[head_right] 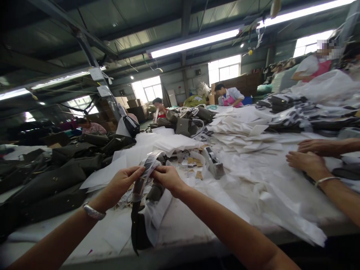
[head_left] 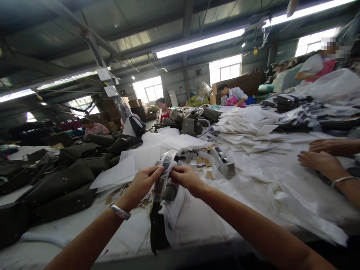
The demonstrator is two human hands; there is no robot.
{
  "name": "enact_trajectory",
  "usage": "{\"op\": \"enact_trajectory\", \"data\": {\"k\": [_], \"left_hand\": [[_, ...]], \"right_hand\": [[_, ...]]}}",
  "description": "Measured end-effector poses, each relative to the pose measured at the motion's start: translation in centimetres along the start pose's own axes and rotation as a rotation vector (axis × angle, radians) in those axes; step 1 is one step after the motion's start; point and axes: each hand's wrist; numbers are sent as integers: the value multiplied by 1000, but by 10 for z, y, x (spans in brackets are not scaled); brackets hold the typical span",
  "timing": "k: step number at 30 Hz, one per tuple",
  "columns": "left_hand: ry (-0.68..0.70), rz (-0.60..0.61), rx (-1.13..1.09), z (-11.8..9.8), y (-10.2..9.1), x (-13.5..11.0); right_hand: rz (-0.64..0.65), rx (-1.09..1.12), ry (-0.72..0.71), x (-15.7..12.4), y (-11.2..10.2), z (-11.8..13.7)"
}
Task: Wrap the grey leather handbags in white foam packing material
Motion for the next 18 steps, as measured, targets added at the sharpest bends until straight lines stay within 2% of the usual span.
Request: {"op": "enact_trajectory", "data": {"k": [4,7,13,18], "left_hand": [[16,-3,83,2,0,-3],[58,-49,137,3,3,-3],[172,-175,270,1,11,-4],[193,-256,485,-7,20,-13]], "right_hand": [[153,175,178,-10,-2,14],[206,179,215,-18,-3,24],[81,13,150,-18,4,23],[116,87,168,-17,5,17]]}}
Point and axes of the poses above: each hand's wrist, its own x-axis towards the middle knuckle, its own y-axis out of the palm, z = x × y, and after that the axes turned 9 degrees about x, right-handed
